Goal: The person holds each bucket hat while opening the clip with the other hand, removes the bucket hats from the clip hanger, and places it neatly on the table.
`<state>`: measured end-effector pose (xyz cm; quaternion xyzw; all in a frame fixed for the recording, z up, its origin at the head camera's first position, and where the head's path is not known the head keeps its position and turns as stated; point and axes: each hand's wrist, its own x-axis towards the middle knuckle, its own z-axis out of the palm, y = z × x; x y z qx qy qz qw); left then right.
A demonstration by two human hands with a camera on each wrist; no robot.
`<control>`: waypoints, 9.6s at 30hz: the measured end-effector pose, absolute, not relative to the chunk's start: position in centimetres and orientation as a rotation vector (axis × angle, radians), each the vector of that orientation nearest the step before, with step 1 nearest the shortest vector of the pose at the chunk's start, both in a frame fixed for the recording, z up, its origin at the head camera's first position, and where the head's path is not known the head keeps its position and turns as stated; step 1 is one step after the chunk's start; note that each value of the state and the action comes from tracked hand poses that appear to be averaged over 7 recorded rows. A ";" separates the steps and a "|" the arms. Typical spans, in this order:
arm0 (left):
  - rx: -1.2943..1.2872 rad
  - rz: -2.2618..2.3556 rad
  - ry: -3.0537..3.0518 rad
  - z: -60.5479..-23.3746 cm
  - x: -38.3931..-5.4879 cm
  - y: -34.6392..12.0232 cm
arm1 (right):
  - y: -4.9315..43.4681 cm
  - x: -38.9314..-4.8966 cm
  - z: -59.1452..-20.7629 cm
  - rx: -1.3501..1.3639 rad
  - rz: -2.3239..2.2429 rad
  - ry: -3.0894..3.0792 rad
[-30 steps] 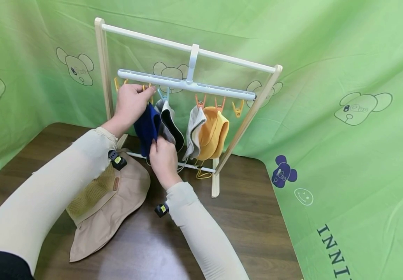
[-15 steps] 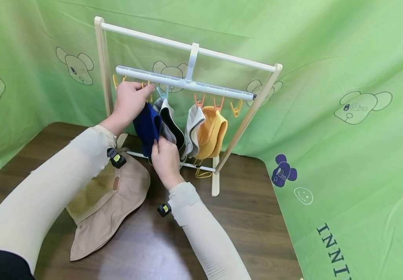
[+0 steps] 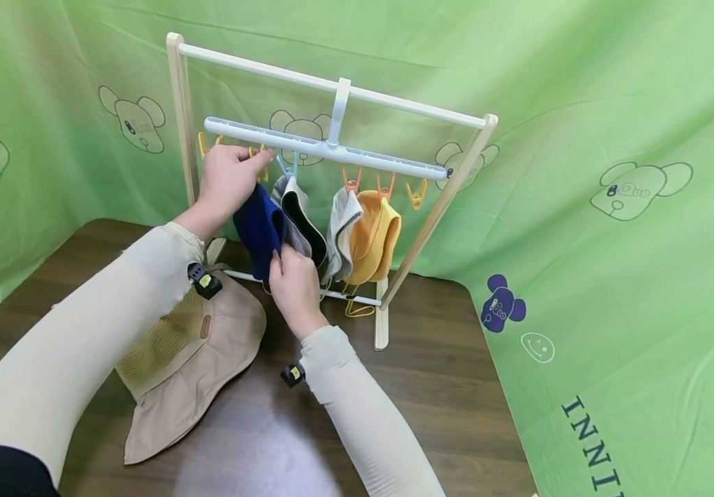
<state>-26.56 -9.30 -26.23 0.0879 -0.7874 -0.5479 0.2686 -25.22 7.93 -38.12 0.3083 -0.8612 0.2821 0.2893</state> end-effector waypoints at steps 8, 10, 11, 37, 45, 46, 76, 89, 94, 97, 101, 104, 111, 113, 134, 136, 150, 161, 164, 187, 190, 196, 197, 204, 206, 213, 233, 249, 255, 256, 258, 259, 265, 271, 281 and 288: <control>0.243 -1.445 -2.150 -26.3 -26.6 -9.4 | 8.2 -25.3 -38.3 0.872 0.744 -2.257; 0.250 -1.444 -2.156 -26.3 -26.6 -9.5 | 8.2 -25.4 -38.4 0.880 0.751 -2.248; 0.254 -1.447 -2.158 -26.3 -26.6 -9.5 | 8.3 -25.4 -38.4 0.883 0.757 -2.245; 0.254 -1.501 -2.146 -26.6 -26.5 -10.0 | 8.9 -25.7 -38.7 0.940 0.686 -2.184; 0.274 -1.493 -2.162 -26.5 -26.2 -10.0 | 9.0 -25.8 -38.8 0.956 0.675 -2.144; 0.278 -1.493 -2.163 -26.5 -26.2 -10.0 | 9.0 -25.8 -38.9 0.957 0.673 -2.139; 0.236 -1.477 -2.112 -27.0 -26.2 -10.4 | 9.0 -25.9 -38.9 0.969 0.623 -2.113; 0.189 -1.428 -2.190 -27.5 -25.0 -11.0 | 9.0 -25.7 -39.2 0.989 0.594 -2.104; 0.137 -1.373 -2.222 -28.0 -24.4 -11.4 | 9.0 -25.7 -39.2 1.001 0.601 -2.108; 0.116 -1.371 -2.222 -28.2 -23.8 -11.5 | 9.1 -25.6 -39.2 1.003 0.603 -2.115; 0.120 -1.362 -2.212 -28.5 -23.0 -11.6 | 9.1 -25.6 -39.3 1.007 0.597 -2.125; 0.125 -1.331 -2.214 -28.7 -22.3 -11.7 | 9.2 -25.5 -39.4 1.013 0.593 -2.127; 0.111 -1.296 -2.231 -29.4 -20.3 -11.9 | 9.3 -25.1 -39.3 1.032 0.611 -2.115; 0.096 -1.306 -2.219 -29.7 -19.9 -12.0 | 9.3 -25.1 -39.3 1.037 0.609 -2.109; 0.124 -1.248 -2.130 -33.0 -15.4 -13.8 | 10.0 -25.0 -40.0 1.101 0.628 -2.075; 0.122 -1.243 -2.120 -33.5 -14.9 -13.8 | 10.2 -25.1 -40.0 1.102 0.629 -2.073; 0.079 -1.247 -2.022 -36.7 -13.0 -14.1 | 10.3 -24.8 -40.0 1.170 0.584 -2.039; 0.098 -1.278 -1.967 -38.3 -12.3 -13.4 | 11.0 -24.5 -40.2 1.255 0.526 -2.028; 0.094 -1.281 -1.942 -38.4 -12.3 -13.4 | 11.2 -24.4 -40.2 1.290 0.500 -2.023; 0.005 -1.369 -1.933 -39.2 -12.2 -14.2 | 11.8 -23.6 -41.0 1.475 0.389 -2.001; 0.002 -1.357 -1.955 -39.3 -12.2 -14.4 | 11.8 -23.4 -41.2 1.509 0.372 -1.986; -0.003 -1.332 -2.000 -38.9 -12.0 -14.4 | 11.9 -23.2 -41.4 1.553 0.370 -1.976; -0.005 -1.322 -2.008 -38.8 -11.9 -14.5 | 11.9 -23.2 -41.4 1.559 0.364 -1.980; -0.004 -1.279 -2.062 -38.2 -11.7 -14.9 | 11.9 -23.1 -41.5 1.614 0.316 -2.015; -0.010 -1.282 -2.056 -38.2 -11.6 -15.1 | 12.0 -23.1 -41.5 1.626 0.318 -2.024; -0.002 -1.300 -2.053 -38.1 -11.5 -15.6 | 11.9 -22.7 -41.7 1.665 0.263 -2.064; 0.019 -1.340 -2.064 -38.0 -11.3 -16.5 | 12.2 -22.0 -42.0 1.768 0.141 -2.051; 0.005 -1.320 -2.105 -37.9 -11.1 -16.6 | 12.6 -21.0 -42.3 1.798 -0.013 -2.023; -0.020 -1.324 -2.117 -38.0 -11.1 -16.7 | 12.7 -20.6 -42.7 1.799 -0.080 -2.043; -0.023 -1.322 -2.118 -38.0 -11.1 -16.7 | 12.7 -20.5 -42.8 1.799 -0.087 -2.045; -0.027 -1.316 -2.119 -38.0 -11.1 -16.6 | 12.7 -20.4 -42.8 1.802 -0.099 -2.046; -0.029 -1.314 -2.120 -38.0 -11.1 -16.6 | 12.7 -20.4 -42.8 1.804 -0.104 -2.047; -0.032 -1.303 -2.130 -37.8 -11.1 -16.5 | 12.7 -20.1 -42.9 1.821 -0.154 -2.072; -0.042 -1.283 -2.133 -37.8 -11.1 -16.3 | 12.7 -19.9 -43.0 1.830 -0.160 -2.085; -0.030 -1.273 -2.150 -38.0 -11.1 -16.4 | 12.7 -19.5 -42.9 1.859 -0.219 -2.133; -0.042 -1.261 -2.152 -38.0 -11.2 -16.4 | 12.5 -19.3 -43.0 1.884 -0.286 -2.161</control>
